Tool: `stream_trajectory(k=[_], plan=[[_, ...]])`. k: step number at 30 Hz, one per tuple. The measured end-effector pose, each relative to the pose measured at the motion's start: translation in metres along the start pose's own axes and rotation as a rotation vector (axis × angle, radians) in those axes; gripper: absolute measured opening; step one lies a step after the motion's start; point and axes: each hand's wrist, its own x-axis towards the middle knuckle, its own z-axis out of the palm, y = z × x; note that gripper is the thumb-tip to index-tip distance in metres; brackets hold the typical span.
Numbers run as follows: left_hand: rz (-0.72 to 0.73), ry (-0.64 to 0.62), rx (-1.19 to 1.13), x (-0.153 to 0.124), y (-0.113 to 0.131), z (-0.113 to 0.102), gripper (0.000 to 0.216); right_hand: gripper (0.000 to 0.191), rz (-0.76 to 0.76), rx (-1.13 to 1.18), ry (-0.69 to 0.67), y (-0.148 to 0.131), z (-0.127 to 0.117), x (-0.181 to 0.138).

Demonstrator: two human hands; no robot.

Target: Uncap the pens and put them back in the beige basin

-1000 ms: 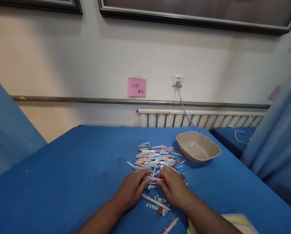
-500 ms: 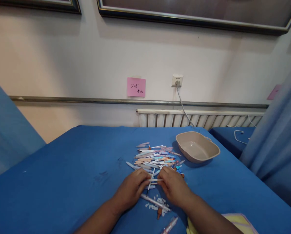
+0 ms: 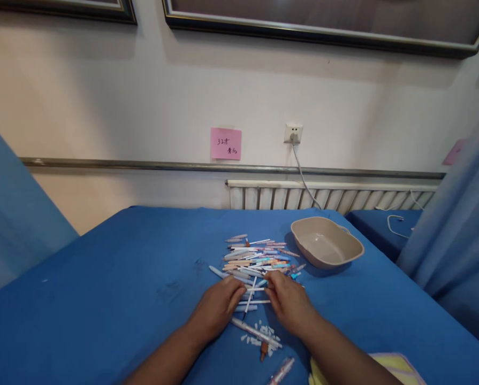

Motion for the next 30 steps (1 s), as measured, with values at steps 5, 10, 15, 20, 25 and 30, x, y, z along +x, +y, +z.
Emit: stream_trajectory(k=[5,10,15,20,25,30], plan=[[-0.001,-0.020,0.026,-0.002,0.002,0.006,0.027,0.025,-0.112,0.036,-0.079,-0.004,0.003,-0.001],[-0.027,-0.007,0.051,-0.001,0.005,-0.004,0.028,0.018,-0.065,0.065,0.010,0.018,-0.003,0.008],[-0.097,-0.005,0.046,-0.002,0.004,-0.006,0.026,0.016,0.161,0.223,0.197,0.055,-0.010,0.018],[-0.062,-0.030,0.062,-0.002,0.004,0.000,0.022,0.014,0.125,0.223,0.147,0.046,0.003,0.017],[-0.042,-0.008,0.092,0.002,-0.004,-0.005,0.017,0.012,0.032,0.088,-0.012,0.026,0.011,0.008],[-0.005,0.036,0.143,0.004,-0.008,-0.007,0.019,0.009,0.042,-0.052,-0.070,0.019,0.003,0.006]])
